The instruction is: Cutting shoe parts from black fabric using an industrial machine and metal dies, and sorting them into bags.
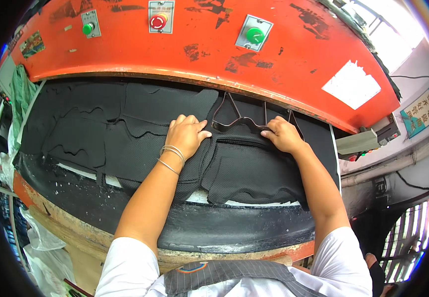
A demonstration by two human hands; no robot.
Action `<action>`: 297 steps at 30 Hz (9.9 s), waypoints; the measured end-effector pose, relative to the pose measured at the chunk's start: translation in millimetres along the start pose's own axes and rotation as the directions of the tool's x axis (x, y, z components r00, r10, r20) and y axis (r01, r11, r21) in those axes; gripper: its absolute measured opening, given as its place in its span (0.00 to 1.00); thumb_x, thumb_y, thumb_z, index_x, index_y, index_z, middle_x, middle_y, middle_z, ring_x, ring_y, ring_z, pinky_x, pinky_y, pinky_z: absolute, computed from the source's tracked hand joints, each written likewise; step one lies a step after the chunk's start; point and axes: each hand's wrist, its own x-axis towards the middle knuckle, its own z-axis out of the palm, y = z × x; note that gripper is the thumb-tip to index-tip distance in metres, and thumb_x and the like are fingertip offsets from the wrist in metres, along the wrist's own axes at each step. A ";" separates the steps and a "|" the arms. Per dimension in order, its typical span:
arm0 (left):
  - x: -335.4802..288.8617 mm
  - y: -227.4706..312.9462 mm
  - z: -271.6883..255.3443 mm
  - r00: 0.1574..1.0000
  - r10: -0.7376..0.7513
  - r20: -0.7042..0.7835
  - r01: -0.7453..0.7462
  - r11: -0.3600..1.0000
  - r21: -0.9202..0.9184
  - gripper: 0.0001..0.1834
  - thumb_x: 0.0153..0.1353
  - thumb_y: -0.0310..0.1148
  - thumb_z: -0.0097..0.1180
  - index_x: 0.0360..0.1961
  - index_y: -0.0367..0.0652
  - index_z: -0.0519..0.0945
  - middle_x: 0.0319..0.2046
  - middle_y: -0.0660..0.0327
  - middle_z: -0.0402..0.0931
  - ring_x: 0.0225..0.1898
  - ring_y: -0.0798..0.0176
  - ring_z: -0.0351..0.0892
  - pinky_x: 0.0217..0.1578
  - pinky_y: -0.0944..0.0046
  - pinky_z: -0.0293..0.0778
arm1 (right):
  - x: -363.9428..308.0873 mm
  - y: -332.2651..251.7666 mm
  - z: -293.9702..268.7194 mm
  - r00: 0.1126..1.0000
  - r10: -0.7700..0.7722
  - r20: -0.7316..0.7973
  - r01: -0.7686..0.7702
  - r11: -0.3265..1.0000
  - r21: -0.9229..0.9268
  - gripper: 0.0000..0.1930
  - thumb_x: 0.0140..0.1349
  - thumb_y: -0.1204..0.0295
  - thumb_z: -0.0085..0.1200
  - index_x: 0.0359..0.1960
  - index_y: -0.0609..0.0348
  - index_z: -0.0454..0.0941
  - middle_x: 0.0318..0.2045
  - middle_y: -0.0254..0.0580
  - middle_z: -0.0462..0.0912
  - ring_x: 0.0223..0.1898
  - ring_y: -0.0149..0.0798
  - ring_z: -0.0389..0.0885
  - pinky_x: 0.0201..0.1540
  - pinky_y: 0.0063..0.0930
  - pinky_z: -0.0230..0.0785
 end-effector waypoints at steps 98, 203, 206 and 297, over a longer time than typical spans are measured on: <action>-71.6 141.8 -33.0 0.970 -0.214 -0.120 0.187 0.961 -0.202 0.16 0.55 0.28 0.61 0.46 0.38 0.79 0.31 0.57 0.79 0.36 0.56 0.76 0.40 0.58 0.72 | -167.9 25.2 -39.0 0.951 -0.299 -0.077 0.282 0.743 0.607 0.18 0.60 0.58 0.56 0.44 0.58 0.80 0.42 0.49 0.82 0.46 0.51 0.79 0.49 0.41 0.71; -22.6 114.1 -235.0 0.874 -0.378 -0.306 0.319 0.920 -0.228 0.32 0.51 0.34 0.69 0.54 0.27 0.73 0.46 0.53 0.78 0.46 0.59 0.78 0.50 0.63 0.72 | -82.4 27.3 -43.9 0.924 0.235 0.300 -0.272 0.958 0.086 0.55 0.30 0.39 0.72 0.58 0.66 0.69 0.57 0.53 0.71 0.60 0.53 0.68 0.59 0.40 0.67; -62.6 190.8 -226.9 0.860 -0.510 0.021 0.509 0.856 -0.089 0.28 0.44 0.29 0.72 0.47 0.30 0.77 0.40 0.57 0.80 0.44 0.62 0.78 0.48 0.65 0.72 | -86.1 45.5 -61.6 0.866 0.010 0.501 -0.128 0.971 0.201 0.51 0.36 0.37 0.69 0.55 0.66 0.74 0.57 0.52 0.74 0.59 0.51 0.73 0.57 0.44 0.68; -616.1 110.4 -289.7 0.357 -0.927 -0.117 -0.503 -0.086 -0.860 0.23 0.57 0.27 0.59 0.54 0.32 0.73 0.50 0.50 0.77 0.51 0.49 0.78 0.56 0.50 0.72 | 72.0 -227.7 59.9 0.979 -0.110 0.169 0.144 0.968 -0.204 0.17 0.60 0.64 0.54 0.38 0.69 0.81 0.42 0.62 0.81 0.48 0.56 0.80 0.52 0.41 0.72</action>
